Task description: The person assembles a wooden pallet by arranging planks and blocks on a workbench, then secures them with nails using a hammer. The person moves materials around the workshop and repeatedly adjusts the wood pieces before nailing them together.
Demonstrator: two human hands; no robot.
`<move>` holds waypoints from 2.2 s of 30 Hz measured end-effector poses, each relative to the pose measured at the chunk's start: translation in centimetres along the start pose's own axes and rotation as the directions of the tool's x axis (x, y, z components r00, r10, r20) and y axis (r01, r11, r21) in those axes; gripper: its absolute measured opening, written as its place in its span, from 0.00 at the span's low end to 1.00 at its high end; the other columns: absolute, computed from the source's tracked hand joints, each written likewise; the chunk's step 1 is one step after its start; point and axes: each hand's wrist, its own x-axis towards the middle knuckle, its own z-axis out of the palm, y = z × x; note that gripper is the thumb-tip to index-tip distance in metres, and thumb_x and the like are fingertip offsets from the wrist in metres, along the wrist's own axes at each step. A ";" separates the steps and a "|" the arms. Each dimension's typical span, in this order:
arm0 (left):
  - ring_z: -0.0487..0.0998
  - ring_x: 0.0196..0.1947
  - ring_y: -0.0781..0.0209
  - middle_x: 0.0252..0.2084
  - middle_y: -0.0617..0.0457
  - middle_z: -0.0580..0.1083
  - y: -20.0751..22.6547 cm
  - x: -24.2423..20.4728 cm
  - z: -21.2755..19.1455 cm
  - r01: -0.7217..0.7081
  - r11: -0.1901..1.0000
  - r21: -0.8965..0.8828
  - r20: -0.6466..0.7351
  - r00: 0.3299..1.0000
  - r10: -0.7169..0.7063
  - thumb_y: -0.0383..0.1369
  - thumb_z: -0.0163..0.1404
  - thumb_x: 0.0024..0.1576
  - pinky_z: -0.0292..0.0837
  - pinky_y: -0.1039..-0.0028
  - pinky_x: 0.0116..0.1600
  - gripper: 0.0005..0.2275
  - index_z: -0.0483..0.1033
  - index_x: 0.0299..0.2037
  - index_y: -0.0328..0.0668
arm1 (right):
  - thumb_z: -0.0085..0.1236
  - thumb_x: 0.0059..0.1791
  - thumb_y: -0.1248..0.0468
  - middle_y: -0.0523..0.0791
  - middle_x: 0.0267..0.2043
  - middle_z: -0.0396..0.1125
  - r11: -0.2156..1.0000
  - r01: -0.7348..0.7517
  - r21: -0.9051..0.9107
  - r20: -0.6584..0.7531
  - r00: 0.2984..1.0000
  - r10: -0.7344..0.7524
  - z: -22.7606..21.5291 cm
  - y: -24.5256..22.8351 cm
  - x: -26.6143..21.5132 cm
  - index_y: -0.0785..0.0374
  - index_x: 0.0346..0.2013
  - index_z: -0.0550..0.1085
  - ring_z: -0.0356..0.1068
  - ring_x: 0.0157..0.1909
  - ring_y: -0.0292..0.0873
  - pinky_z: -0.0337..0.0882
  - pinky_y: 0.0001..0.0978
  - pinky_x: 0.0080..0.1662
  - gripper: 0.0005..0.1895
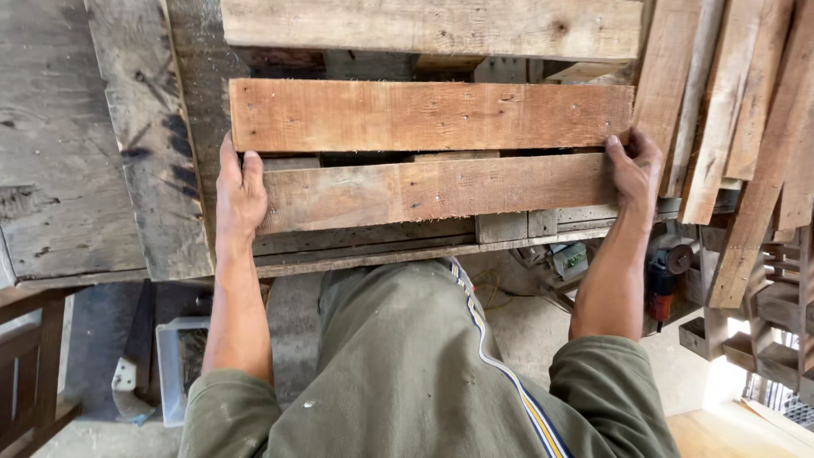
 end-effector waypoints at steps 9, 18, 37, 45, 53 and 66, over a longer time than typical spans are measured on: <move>0.79 0.40 0.55 0.40 0.41 0.79 -0.1 -0.6 -0.4 0.317 0.936 0.155 -0.153 0.944 -0.294 0.46 0.38 0.68 0.73 0.68 0.46 0.23 0.73 0.64 0.38 | 0.68 0.56 0.68 0.44 0.53 0.73 0.955 0.258 0.149 0.042 0.963 -0.267 -0.1 4.7 3.5 0.74 0.60 0.74 0.71 0.52 0.38 0.71 0.30 0.55 0.20; 0.75 0.37 0.68 0.41 0.47 0.82 -1.0 -0.1 0.0 0.203 0.979 -0.014 -0.155 0.967 -0.202 0.50 0.49 0.63 0.73 0.75 0.44 0.26 0.73 0.65 0.39 | 0.65 0.58 0.67 0.51 0.57 0.73 0.965 0.203 0.164 0.035 0.977 -0.211 0.5 4.2 2.3 0.74 0.64 0.73 0.73 0.55 0.43 0.73 0.34 0.59 0.22; 0.75 0.40 0.70 0.41 0.50 0.81 6.3 0.8 -2.7 0.029 0.992 0.126 -0.212 0.977 -0.001 0.34 0.53 0.67 0.71 0.77 0.47 0.13 0.78 0.59 0.38 | 0.69 0.46 0.60 0.56 0.61 0.69 1.000 -0.017 -0.010 -0.041 0.999 0.017 -1.6 -8.9 -3.3 0.67 0.63 0.70 0.70 0.62 0.52 0.71 0.43 0.62 0.33; 0.68 0.34 0.72 0.36 0.57 0.73 13.4 6.7 -6.6 -0.215 0.964 -0.155 -0.327 0.932 0.156 0.30 0.55 0.72 0.62 0.83 0.41 0.11 0.79 0.62 0.33 | 0.73 0.52 0.57 0.45 0.38 0.72 0.949 0.298 0.101 -0.147 0.948 -0.282 -7.2 -17.7 0.8 0.70 0.49 0.77 0.70 0.36 0.39 0.77 0.32 0.42 0.21; 0.79 0.48 0.61 0.47 0.47 0.78 11.8 24.6 -0.1 -0.287 0.945 -0.154 -0.155 0.952 0.264 0.35 0.58 0.73 0.78 0.70 0.56 0.14 0.78 0.56 0.27 | 0.71 0.51 0.64 0.40 0.39 0.68 0.891 0.316 0.327 -0.100 0.949 -0.300 -1.6 -19.4 20.2 0.62 0.54 0.77 0.67 0.41 0.36 0.74 0.28 0.47 0.18; 0.77 0.59 0.50 0.53 0.44 0.79 10.0 26.6 6.4 -0.042 0.839 0.542 0.272 0.954 -0.128 0.56 0.55 0.56 0.32 0.45 0.77 0.32 0.74 0.64 0.43 | 0.73 0.44 0.51 0.46 0.56 0.70 0.988 -0.011 0.154 -0.139 0.990 0.033 3.9 -12.1 28.1 0.61 0.59 0.70 0.69 0.59 0.46 0.71 0.38 0.62 0.35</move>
